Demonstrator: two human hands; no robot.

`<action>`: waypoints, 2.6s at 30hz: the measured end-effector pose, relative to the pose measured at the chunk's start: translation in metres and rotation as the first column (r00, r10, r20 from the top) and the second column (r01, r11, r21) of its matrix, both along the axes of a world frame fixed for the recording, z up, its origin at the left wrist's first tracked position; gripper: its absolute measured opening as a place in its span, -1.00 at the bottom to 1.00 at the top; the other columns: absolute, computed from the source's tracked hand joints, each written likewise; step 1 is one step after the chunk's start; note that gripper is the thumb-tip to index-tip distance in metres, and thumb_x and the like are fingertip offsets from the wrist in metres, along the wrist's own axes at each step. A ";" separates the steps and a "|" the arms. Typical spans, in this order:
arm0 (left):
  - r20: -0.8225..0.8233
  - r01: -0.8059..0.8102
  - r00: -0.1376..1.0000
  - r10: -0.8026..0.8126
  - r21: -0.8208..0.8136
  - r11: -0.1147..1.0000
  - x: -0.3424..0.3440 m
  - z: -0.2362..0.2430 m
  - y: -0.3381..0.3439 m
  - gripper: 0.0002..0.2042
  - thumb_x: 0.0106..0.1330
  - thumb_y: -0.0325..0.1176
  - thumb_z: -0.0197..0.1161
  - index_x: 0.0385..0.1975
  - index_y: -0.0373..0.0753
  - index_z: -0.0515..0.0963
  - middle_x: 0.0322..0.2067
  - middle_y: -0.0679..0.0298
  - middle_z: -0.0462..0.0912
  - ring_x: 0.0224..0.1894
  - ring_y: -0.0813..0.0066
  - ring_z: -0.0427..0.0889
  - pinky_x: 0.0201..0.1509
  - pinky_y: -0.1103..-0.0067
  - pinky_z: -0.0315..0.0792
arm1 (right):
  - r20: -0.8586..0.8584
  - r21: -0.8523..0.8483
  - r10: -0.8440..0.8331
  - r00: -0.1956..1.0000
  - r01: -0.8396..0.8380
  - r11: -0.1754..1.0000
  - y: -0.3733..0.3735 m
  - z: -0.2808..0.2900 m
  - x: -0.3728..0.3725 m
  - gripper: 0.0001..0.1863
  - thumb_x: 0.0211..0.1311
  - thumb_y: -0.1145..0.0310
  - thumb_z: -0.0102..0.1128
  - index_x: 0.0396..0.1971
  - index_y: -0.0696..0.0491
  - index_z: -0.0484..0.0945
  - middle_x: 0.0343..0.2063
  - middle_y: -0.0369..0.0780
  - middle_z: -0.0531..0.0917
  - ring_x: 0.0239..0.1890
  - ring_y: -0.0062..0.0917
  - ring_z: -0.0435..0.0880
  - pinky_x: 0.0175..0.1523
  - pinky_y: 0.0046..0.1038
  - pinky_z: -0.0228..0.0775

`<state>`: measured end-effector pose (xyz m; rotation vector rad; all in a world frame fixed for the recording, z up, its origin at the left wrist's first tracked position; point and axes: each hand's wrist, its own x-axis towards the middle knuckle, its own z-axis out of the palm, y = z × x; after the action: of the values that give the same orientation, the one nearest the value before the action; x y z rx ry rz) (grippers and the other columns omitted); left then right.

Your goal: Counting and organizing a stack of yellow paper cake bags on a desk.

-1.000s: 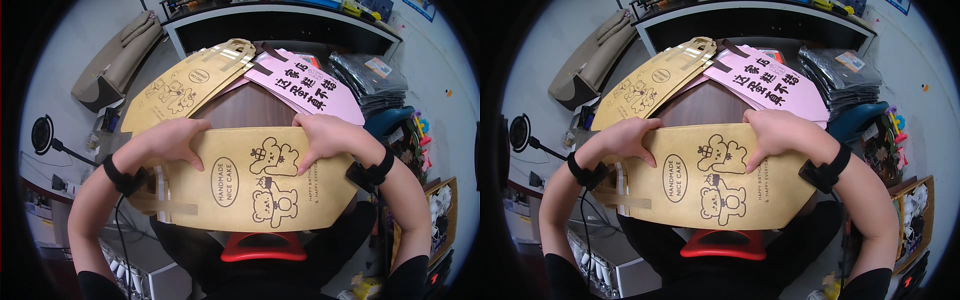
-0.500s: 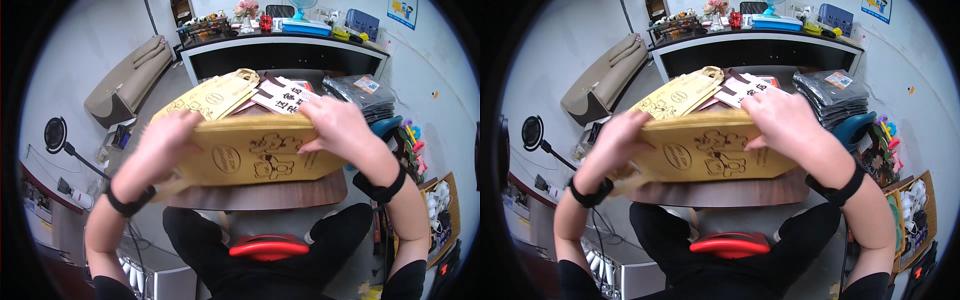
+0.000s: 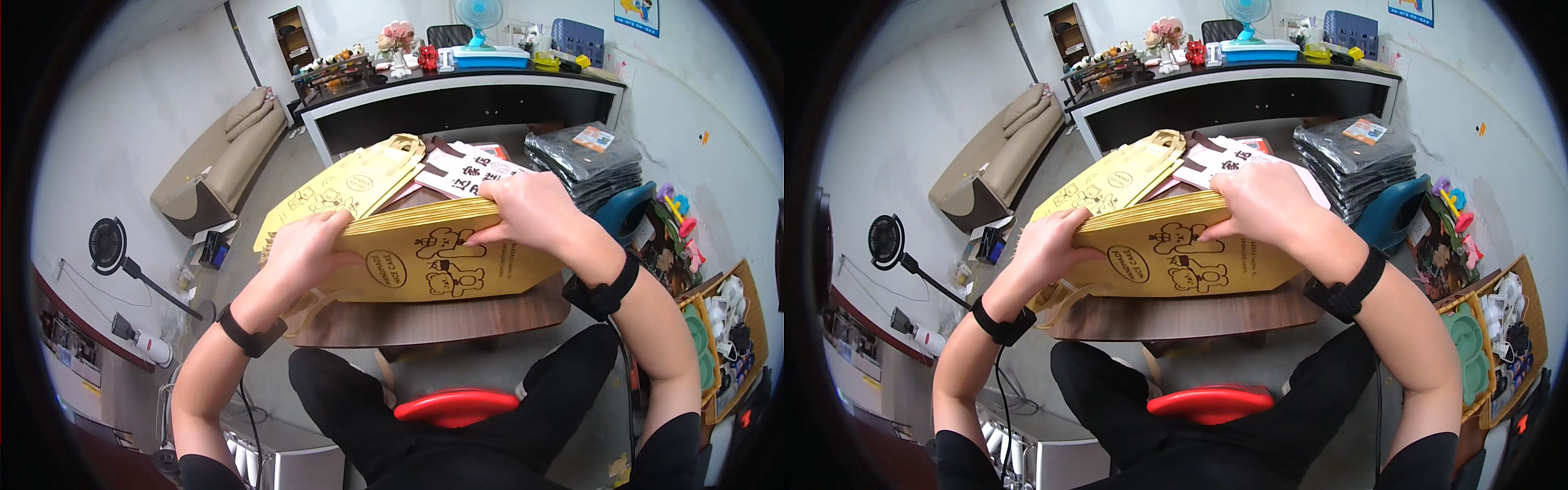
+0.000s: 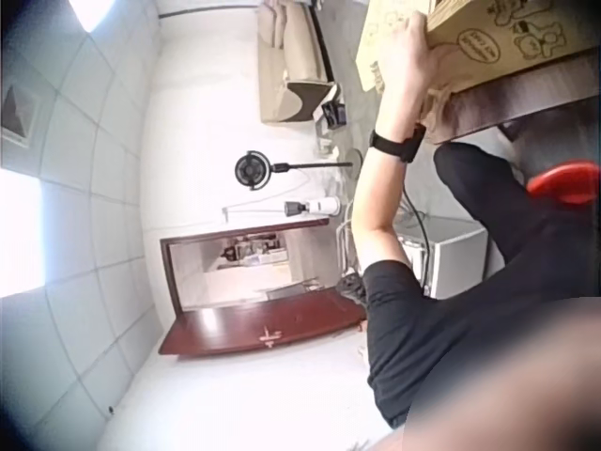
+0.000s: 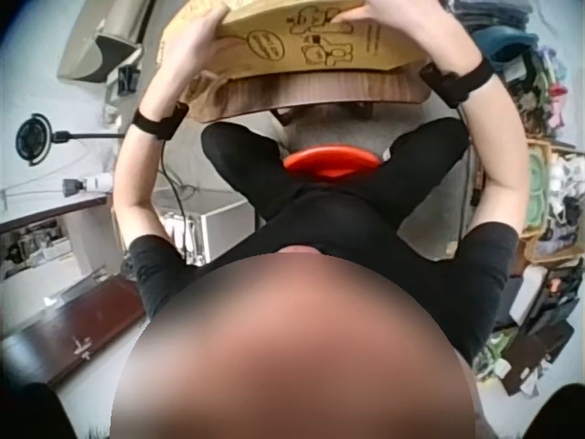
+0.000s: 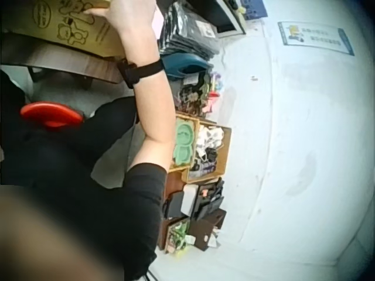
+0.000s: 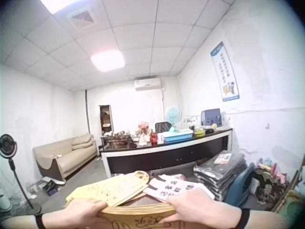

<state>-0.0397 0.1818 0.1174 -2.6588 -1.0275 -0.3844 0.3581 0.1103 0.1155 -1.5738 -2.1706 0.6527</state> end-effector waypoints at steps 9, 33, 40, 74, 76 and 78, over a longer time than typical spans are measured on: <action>0.035 0.095 0.995 -0.095 0.000 0.996 0.003 -0.017 0.004 -0.51 0.32 -0.10 0.81 0.00 -0.18 0.65 -0.12 0.04 0.88 0.00 -0.20 0.92 0.10 0.02 0.76 | -0.115 0.059 -0.073 0.991 0.080 0.995 -0.003 0.003 -0.021 -0.14 0.36 -0.15 0.74 0.37 0.26 0.75 0.17 0.02 0.87 0.26 -0.22 0.81 0.43 -0.23 0.68; 0.101 -0.015 0.995 0.017 -0.020 1.000 -0.021 -0.009 0.002 -0.33 0.17 -0.01 0.94 0.18 -0.17 0.77 0.03 0.07 0.94 0.16 -0.13 0.93 0.23 0.09 0.78 | -0.375 0.045 -0.278 0.884 0.317 0.947 0.014 -0.019 -0.085 -0.37 0.66 -0.08 0.51 0.29 0.24 0.83 0.06 -0.07 0.92 0.14 -0.38 0.84 0.36 -0.31 0.67; 0.104 0.008 0.995 -0.008 0.001 1.000 -0.021 -0.007 0.001 -0.33 0.03 -0.09 0.98 0.12 -0.15 0.79 -0.01 0.16 0.94 0.10 -0.04 0.94 0.17 0.16 0.78 | -0.445 0.060 -0.363 0.819 0.432 0.900 0.017 -0.009 -0.068 -0.42 0.75 -0.05 0.44 0.26 0.24 0.85 0.03 -0.10 0.94 0.11 -0.42 0.84 0.34 -0.34 0.67; 0.331 -0.047 0.920 0.208 -0.435 0.899 -0.121 -0.019 0.030 0.15 0.03 -0.15 1.09 0.72 -0.14 0.59 0.51 -0.01 0.82 0.61 0.00 0.77 0.73 0.15 0.62 | -0.485 0.352 -0.217 0.847 0.416 0.838 -0.026 -0.071 0.076 -0.54 0.99 0.10 0.33 0.21 0.27 0.88 0.11 -0.11 0.95 0.17 -0.43 0.88 0.38 -0.38 0.63; 0.431 -0.022 0.871 0.236 -0.446 0.895 -0.117 -0.031 0.027 0.11 0.11 -0.11 1.07 0.70 -0.20 0.58 0.52 0.03 0.80 0.61 0.07 0.76 0.76 0.17 0.61 | -0.454 0.461 -0.148 0.879 0.374 0.805 -0.036 -0.069 0.095 -0.57 0.88 0.11 0.46 0.11 0.28 0.84 0.09 -0.11 0.92 0.17 -0.44 0.86 0.41 -0.38 0.62; 0.478 0.051 0.860 0.179 -0.429 0.902 -0.119 -0.047 0.036 0.10 0.16 -0.10 1.06 0.70 -0.23 0.56 0.55 0.03 0.77 0.65 0.11 0.72 0.80 0.18 0.58 | -0.411 0.490 -0.100 0.906 0.312 0.814 -0.046 -0.071 0.106 -0.58 0.80 0.12 0.56 0.12 0.27 0.82 0.08 -0.13 0.92 0.15 -0.46 0.85 0.43 -0.38 0.62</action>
<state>-0.1583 0.2175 0.0709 -2.9668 -1.5045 -0.9958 0.4637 0.0648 0.0446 -1.2317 -1.6645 0.1956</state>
